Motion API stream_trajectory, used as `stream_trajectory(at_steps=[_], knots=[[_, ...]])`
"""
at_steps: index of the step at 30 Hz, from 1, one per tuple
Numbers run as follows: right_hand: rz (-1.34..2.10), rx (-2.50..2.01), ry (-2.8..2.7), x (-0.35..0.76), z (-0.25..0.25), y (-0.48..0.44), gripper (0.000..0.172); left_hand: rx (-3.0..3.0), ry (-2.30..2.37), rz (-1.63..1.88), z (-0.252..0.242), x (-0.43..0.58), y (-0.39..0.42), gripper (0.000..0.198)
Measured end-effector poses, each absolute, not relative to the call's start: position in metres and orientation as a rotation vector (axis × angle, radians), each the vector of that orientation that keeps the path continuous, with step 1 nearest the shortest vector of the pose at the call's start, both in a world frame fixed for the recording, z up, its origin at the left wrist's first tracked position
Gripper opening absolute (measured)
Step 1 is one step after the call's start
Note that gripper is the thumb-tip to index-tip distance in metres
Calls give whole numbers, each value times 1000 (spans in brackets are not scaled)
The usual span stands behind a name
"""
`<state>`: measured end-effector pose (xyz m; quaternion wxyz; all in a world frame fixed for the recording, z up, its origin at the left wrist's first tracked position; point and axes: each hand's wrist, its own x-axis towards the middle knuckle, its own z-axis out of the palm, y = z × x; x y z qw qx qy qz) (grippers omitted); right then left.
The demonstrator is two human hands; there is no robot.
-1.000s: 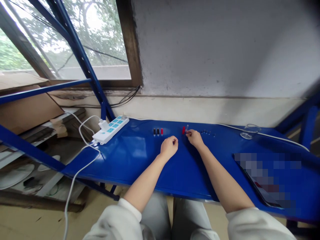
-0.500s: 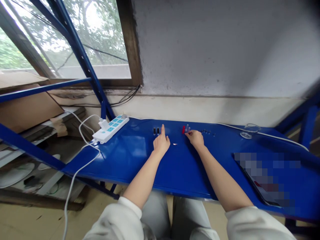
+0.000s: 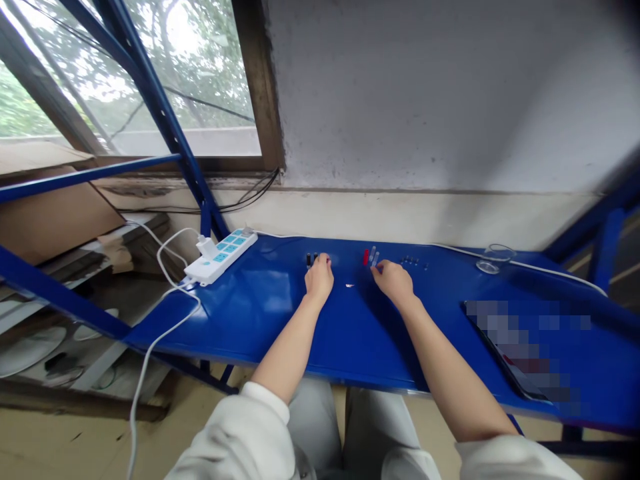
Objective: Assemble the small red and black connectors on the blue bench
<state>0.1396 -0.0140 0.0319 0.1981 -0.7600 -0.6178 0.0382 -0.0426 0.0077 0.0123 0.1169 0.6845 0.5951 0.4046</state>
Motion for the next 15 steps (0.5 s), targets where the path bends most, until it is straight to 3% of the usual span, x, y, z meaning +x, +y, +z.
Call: stream_trajectory(at_steps=[4, 9, 15], knots=[[154, -2014, -1670, 128, 35, -22, 34, 1797, 1339, 1320, 9, -33, 6, 11], [424, -1667, -1614, 116, 32, -24, 53, 1498, 914, 1292, 9, -21, 0, 14], [553, -1383, -1486, 115, 27, -22, 52, 1436, 821, 1256, 16, -19, -8, 26]])
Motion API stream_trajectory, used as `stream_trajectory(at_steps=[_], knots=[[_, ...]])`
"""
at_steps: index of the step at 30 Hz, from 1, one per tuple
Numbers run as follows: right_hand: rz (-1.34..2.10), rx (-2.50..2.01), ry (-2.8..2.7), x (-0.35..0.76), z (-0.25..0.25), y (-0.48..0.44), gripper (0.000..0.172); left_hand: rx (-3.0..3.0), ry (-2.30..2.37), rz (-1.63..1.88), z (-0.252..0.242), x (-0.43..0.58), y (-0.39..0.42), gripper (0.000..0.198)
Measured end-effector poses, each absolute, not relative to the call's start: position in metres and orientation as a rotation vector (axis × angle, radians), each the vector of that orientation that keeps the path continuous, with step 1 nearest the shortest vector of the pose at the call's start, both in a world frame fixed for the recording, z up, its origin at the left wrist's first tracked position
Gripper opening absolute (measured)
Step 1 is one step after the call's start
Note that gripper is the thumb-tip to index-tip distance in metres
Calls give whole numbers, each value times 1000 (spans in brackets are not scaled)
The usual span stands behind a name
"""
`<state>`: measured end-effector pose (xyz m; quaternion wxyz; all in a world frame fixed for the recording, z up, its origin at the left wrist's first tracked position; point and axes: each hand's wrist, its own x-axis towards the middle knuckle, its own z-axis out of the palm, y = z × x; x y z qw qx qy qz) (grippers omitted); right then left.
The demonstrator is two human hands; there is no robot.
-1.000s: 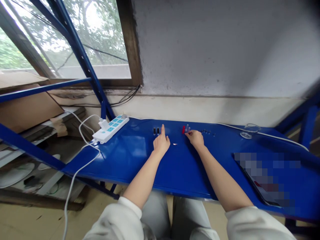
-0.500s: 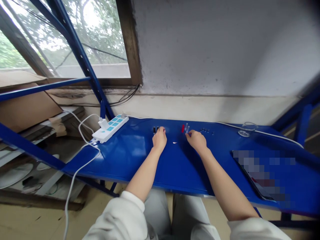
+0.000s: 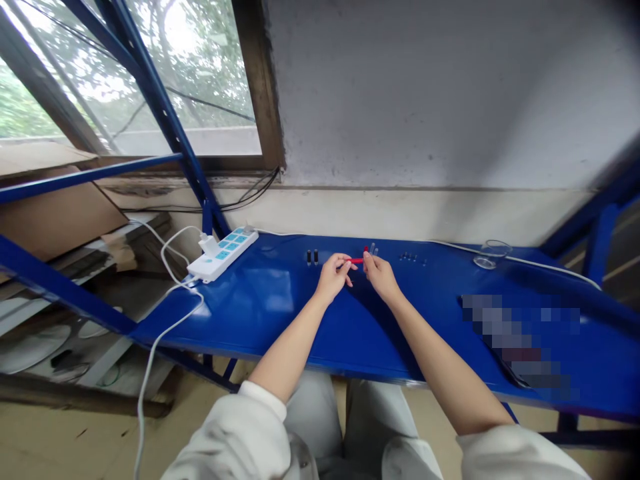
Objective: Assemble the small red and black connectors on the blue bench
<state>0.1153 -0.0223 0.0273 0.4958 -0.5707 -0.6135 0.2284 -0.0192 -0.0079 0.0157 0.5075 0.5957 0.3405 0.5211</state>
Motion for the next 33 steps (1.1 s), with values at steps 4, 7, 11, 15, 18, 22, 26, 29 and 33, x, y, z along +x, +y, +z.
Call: stream_trajectory(at_steps=[4, 7, 11, 15, 18, 22, 26, 29, 33], knots=[[553, -1320, -1481, 115, 29, -24, 49, 1442, 845, 1247, 17, -20, -10, 28], [559, -1293, -1508, 114, 28, -25, 48, 1444, 886, 1258, 17, -19, -9, 31], [612, -1231, -1562, 115, 24, -21, 43, 1393, 963, 1329, 18, -19, -8, 36], [690, -1128, -1605, 116, 20, -17, 34, 1318, 1028, 1418, 20, -22, -7, 39], [768, -1087, -1591, 115, 20, -17, 34, 1299, 1056, 1458, 20, -24, -7, 39], [771, -1115, -1589, 115, 18, -16, 35, 1321, 1049, 1476, 21, -24, -8, 39], [640, -1164, -1618, 118, 15, -14, 33, 1324, 972, 1446, 23, -21, -10, 38], [514, -1188, -1640, 120, 15, -13, 30, 1345, 882, 1368, 22, -20, -10, 45], [378, -1140, -1676, 121, 15, -13, 26, 1340, 892, 1363, 20, -21, -8, 42]])
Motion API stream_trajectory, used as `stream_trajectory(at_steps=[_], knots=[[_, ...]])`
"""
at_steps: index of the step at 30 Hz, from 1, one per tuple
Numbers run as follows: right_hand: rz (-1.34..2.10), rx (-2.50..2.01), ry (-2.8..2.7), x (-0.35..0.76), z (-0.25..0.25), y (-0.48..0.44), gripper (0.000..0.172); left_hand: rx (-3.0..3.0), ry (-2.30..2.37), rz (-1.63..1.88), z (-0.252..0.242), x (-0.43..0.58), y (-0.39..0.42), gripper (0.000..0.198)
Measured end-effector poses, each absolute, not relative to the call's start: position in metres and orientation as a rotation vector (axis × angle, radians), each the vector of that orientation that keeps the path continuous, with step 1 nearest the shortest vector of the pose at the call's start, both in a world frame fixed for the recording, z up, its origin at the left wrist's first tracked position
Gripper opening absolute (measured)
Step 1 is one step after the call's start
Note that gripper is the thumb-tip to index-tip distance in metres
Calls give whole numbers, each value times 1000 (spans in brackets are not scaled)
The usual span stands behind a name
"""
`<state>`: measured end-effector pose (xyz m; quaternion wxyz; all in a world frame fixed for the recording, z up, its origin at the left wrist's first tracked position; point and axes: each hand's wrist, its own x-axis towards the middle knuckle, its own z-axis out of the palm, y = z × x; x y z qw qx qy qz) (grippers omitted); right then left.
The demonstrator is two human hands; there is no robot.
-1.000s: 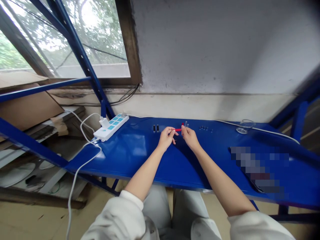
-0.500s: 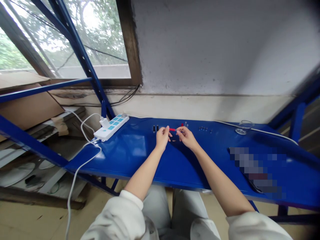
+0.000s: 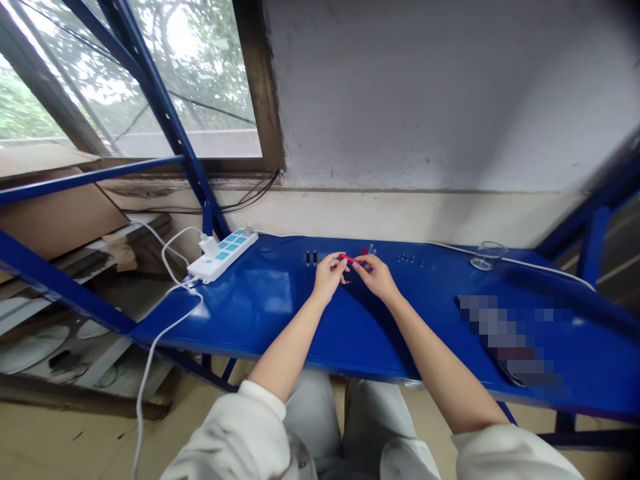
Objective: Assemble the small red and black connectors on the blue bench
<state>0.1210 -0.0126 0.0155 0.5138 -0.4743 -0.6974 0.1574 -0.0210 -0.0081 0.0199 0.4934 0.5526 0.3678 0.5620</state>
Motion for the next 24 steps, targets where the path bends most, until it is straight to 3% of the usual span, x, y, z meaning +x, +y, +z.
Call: stream_trajectory(at_steps=[8, 15, 24], knots=[[300, -1122, -1796, 122, 19, -16, 20, 1358, 883, 1355, 16, -20, -6, 29], [364, -1525, -1957, 137, 23, -14, 12, 1338, 1059, 1503, 16, -22, -4, 27], [326, -1915, -1637, 160, 20, -11, 11, 1426, 1135, 1419, 9, -22, -1, 22]])
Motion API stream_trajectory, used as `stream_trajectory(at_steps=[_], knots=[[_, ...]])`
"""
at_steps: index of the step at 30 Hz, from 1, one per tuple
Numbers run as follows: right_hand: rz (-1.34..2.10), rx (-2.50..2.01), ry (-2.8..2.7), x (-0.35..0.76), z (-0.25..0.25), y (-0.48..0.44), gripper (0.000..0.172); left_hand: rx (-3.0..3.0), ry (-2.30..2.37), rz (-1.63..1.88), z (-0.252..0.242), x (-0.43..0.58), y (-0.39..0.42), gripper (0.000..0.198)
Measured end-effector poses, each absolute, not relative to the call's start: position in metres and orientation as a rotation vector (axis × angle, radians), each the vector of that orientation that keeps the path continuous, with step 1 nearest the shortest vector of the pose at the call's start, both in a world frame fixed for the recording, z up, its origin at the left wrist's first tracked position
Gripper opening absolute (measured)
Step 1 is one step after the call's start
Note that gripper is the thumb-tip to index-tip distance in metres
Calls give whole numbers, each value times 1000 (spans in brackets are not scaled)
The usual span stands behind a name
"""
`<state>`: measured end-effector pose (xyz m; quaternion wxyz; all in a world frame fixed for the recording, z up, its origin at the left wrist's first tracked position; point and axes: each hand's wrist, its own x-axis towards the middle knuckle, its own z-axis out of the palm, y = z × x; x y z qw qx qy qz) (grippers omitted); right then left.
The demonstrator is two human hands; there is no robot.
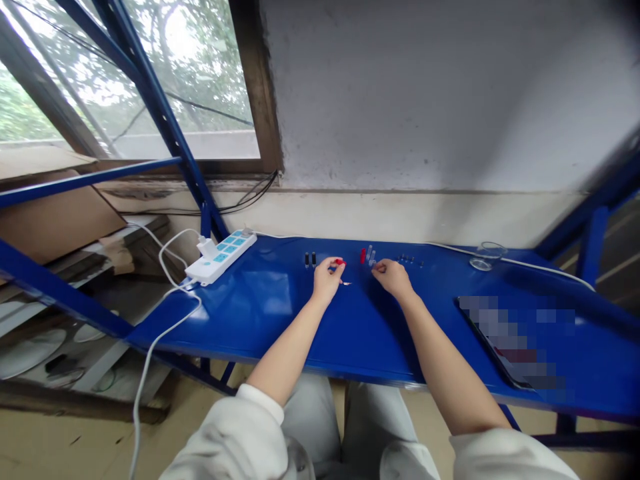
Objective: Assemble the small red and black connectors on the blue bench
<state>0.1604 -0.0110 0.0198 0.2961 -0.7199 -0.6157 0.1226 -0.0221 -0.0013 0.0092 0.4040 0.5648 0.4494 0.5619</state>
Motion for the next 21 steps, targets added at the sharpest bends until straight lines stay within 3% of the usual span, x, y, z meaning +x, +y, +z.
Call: stream_trajectory(at_steps=[21], knots=[[196, -1989, -1581, 157, 2, 4, 18, 1487, 1116, 1329, 2, -13, -1, 21]])
